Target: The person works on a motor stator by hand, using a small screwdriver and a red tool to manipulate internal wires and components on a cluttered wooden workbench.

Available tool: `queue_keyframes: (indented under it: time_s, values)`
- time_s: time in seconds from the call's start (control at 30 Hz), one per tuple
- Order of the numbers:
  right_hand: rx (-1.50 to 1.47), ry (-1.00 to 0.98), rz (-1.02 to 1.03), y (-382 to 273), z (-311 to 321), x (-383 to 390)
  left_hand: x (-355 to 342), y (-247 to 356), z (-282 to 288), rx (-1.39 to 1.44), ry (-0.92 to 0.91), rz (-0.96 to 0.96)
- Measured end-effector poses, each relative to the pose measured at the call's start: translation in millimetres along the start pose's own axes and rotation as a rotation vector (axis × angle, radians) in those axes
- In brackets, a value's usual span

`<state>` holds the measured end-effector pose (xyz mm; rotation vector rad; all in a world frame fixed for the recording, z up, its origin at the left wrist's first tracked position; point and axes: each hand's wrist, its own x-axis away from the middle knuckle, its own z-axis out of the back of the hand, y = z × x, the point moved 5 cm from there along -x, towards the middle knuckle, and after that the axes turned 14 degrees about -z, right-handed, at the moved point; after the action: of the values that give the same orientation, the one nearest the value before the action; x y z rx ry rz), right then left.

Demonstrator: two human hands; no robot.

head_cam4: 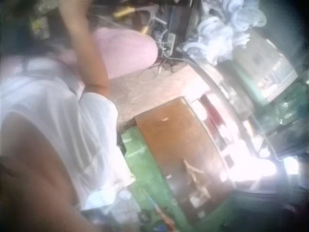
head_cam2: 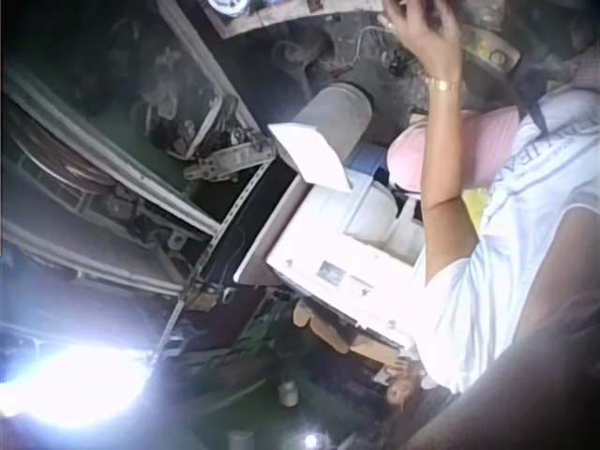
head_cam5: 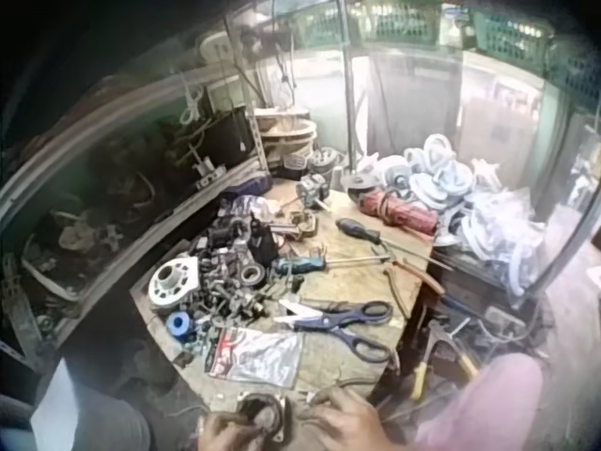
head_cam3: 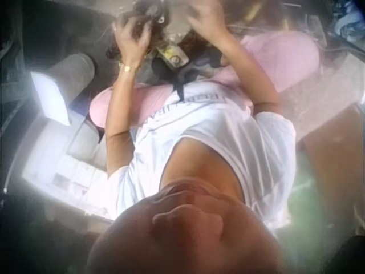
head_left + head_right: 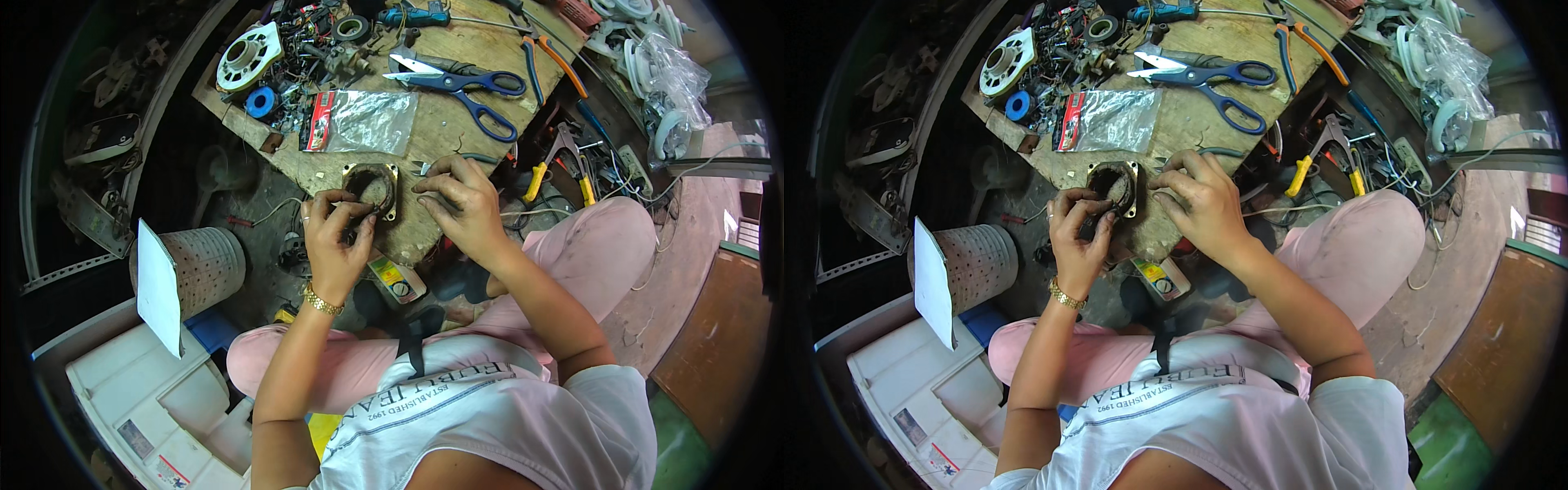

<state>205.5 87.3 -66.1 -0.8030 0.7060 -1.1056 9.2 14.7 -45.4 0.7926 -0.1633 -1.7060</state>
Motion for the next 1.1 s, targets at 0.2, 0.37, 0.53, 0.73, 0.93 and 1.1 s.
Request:
queue_keyframes:
  time_s: [0.2,0.37,0.53,0.73,0.93,1.1]
  values:
    - [0.045,-0.008,0.071,-14.7,-10.1,-3.0,-3.6,5.7,3.8,-0.072,0.0,0.016]
    - [0.104,-0.049,0.192,-21.9,-21.3,-8.7,4.3,-5.6,-2.3,0.074,0.028,0.1]
    - [0.12,-0.053,0.267,-24.8,-24.7,-8.7,1.8,-1.8,-1.0,0.037,0.034,0.054]
    - [0.14,-0.075,0.345,-33.6,-29.8,-12.4,2.7,-3.1,-6.4,0.085,0.087,0.014]
    - [0.218,-0.083,0.432,-43.4,-37.0,-14.3,4.3,-3.1,-9.7,0.087,0.123,-0.047]
    - [0.094,0.025,0.404,-46.1,-40.7,-16.0,7.3,-5.9,-7.5,0.082,0.128,-0.054]
